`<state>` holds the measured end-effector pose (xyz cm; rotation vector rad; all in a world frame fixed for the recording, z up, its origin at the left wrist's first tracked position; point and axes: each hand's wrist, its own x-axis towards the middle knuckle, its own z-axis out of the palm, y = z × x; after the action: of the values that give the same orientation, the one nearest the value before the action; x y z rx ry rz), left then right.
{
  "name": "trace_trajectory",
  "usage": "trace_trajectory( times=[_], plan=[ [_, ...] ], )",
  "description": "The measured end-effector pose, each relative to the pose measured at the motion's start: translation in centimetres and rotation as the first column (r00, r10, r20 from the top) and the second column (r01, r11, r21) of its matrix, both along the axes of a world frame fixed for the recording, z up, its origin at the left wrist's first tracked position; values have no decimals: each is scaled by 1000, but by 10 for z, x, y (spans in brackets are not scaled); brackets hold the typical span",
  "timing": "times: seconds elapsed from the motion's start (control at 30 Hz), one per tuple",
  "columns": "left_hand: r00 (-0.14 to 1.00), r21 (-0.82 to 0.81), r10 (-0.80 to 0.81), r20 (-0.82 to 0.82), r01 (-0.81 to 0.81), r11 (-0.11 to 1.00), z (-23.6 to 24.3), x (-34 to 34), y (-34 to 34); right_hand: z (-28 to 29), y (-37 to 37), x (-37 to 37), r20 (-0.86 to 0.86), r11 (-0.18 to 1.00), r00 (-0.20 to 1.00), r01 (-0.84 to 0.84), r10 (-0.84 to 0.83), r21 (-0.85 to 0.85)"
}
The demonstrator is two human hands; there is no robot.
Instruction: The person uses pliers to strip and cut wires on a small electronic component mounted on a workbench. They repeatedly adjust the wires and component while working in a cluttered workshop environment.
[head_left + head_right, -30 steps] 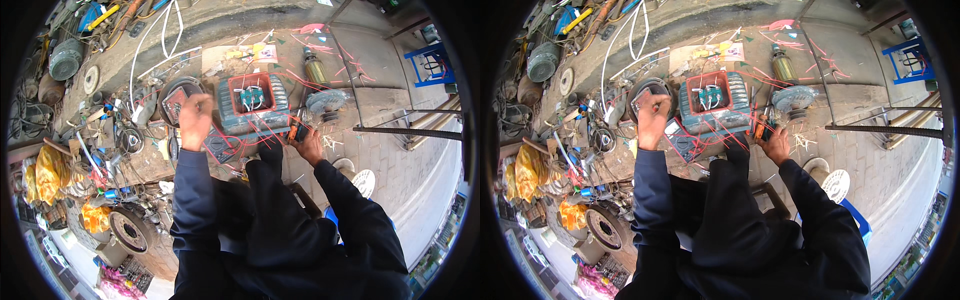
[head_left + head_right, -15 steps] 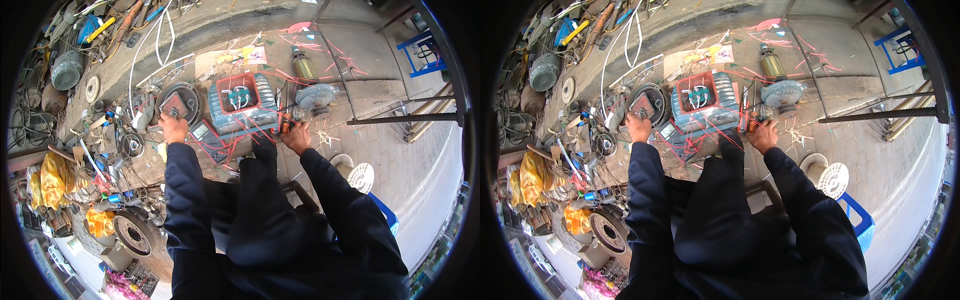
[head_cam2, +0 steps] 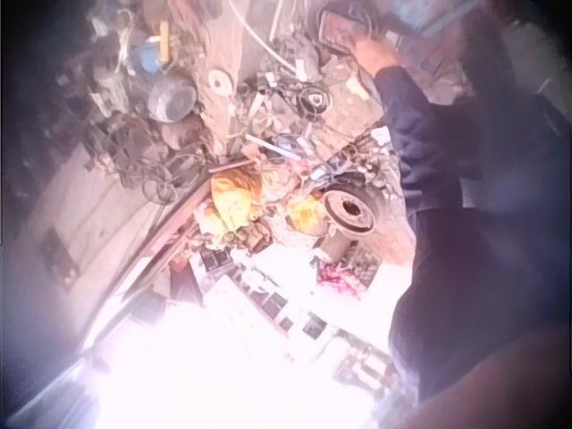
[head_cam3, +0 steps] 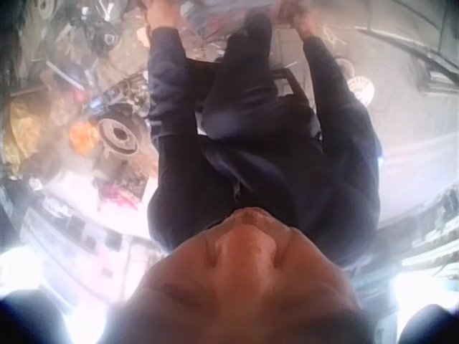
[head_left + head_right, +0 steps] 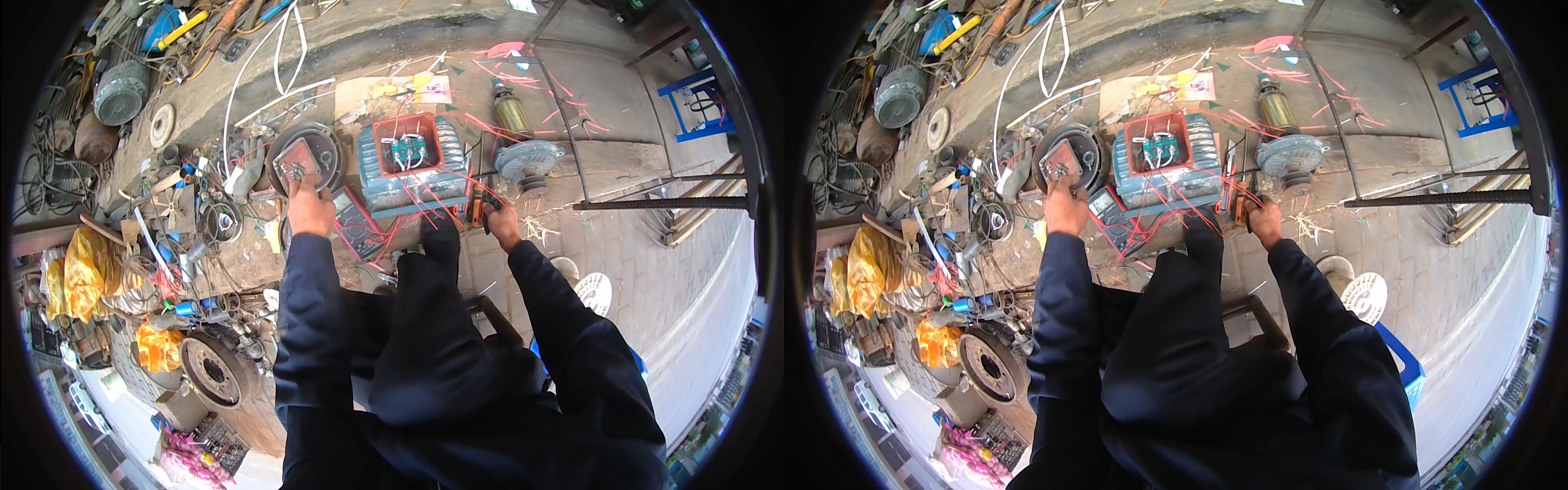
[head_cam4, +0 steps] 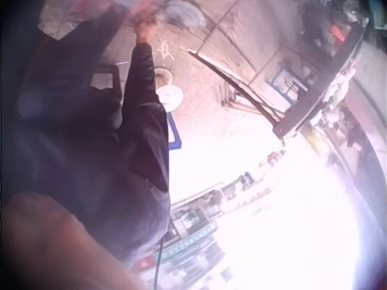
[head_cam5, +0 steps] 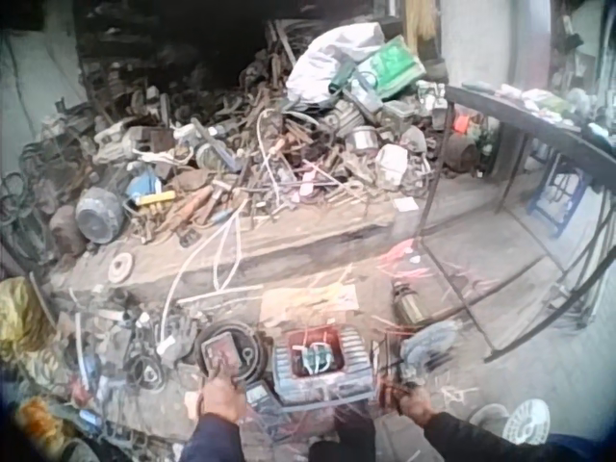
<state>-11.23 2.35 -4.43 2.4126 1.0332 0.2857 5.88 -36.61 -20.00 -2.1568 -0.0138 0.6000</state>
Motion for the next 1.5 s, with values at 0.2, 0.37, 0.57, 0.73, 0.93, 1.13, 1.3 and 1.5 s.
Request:
trace_trajectory(
  times=[0.2, 0.37, 0.57, 0.73, 0.93, 1.13, 1.3, 1.5],
  plan=[
    [903, -239, -121, 413, 235, 942, 51, 14, -48, 74, -33, -21, -588, 902, 807, 218, 48, 373],
    [857, -236, -162, 489, 309, 921, 84, 35, -65, 182, -66, -41, -767, 799, 637, 422, 75, 429],
    [815, -202, -247, 524, 401, 894, 83, 94, -51, 295, -77, -12, -333, 748, 937, 148, 103, 647],
    [800, -37, -417, 431, 477, 878, 66, 133, -54, 314, -22, 17, -743, 820, 553, 173, 377, 545],
    [885, -34, -396, 246, 416, 909, 49, 143, -45, 296, 35, 37, -856, 972, 467, -43, 223, 230],
    [910, -397, -366, 192, 413, 819, 38, 152, -35, 278, 61, 68, -376, 773, 679, -595, 631, 222],
    [906, -414, -410, 108, 416, 810, 43, 165, -29, 260, 96, 112, -181, 455, 560, -790, 809, -412],
    [888, -358, -456, 59, 445, 821, 48, 168, -25, 242, 122, 140, 329, 261, -42, -516, 943, -816]
  ],
)
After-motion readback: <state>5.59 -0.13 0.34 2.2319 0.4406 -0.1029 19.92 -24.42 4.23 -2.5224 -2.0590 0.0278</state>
